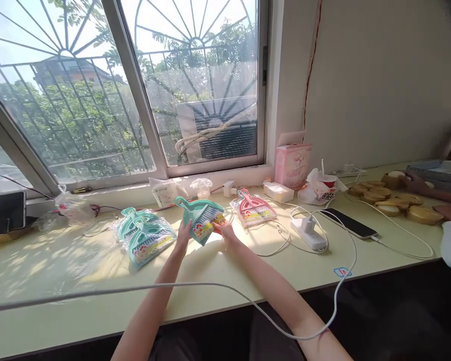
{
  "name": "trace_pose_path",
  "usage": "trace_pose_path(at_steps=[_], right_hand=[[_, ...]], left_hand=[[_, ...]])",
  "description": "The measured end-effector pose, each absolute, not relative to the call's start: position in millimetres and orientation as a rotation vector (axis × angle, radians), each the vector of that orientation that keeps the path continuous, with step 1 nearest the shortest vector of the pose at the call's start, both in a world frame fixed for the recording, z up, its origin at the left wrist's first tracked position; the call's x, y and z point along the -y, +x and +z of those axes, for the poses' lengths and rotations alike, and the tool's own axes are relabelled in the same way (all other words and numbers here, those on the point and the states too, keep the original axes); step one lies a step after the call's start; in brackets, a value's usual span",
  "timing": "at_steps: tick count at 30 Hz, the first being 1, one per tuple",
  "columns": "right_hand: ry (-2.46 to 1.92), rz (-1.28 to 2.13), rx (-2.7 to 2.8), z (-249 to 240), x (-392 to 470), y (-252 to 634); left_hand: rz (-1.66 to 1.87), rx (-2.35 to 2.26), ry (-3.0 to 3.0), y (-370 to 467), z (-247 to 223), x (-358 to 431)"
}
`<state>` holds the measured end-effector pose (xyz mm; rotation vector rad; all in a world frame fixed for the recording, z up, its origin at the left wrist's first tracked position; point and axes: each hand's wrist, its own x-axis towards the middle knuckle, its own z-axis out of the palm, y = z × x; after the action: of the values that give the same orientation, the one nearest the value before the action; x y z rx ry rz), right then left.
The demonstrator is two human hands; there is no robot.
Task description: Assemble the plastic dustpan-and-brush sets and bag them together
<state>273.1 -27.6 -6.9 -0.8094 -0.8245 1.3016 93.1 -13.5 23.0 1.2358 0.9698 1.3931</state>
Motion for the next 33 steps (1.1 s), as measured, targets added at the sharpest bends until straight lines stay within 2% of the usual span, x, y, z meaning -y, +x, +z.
trace_pose_path(at_steps=[5,10,14,19,22,28,33], right_hand=[[-1.063,1.056,1.147,-15.1,24.5,280.3],[-1.571,0.05,1.585,-19.0,27.3,281.4],[-1.783,-0.29,1.851,-9.4,26.8,286.4],[-1.857,-0.392,1.824,-3.6,29.4,294.7],[-1.702,-0.374,1.777,-1.8,34.0,295.7],[-1.055,0.001,1.625,-2.5,38.4,271.5],[-0.924,0.203,1.389,3.3,42.8,262.1]], left_hand=[[1.704,-1.22,1.209,106.5,9.9,-9.6],[1.955,-1.484,1.398,87.6,19.5,-15.0],[1.991,-1.474,1.446,92.2,19.2,-11.2],[1.934,-1.471,1.485,99.1,11.0,-2.0],[1.937,-1.491,1.556,104.5,7.0,12.5],[1.752,-1.214,2.187,122.5,-0.9,48.3],[1.782,-1.007,2.57,125.8,-2.1,52.9]])
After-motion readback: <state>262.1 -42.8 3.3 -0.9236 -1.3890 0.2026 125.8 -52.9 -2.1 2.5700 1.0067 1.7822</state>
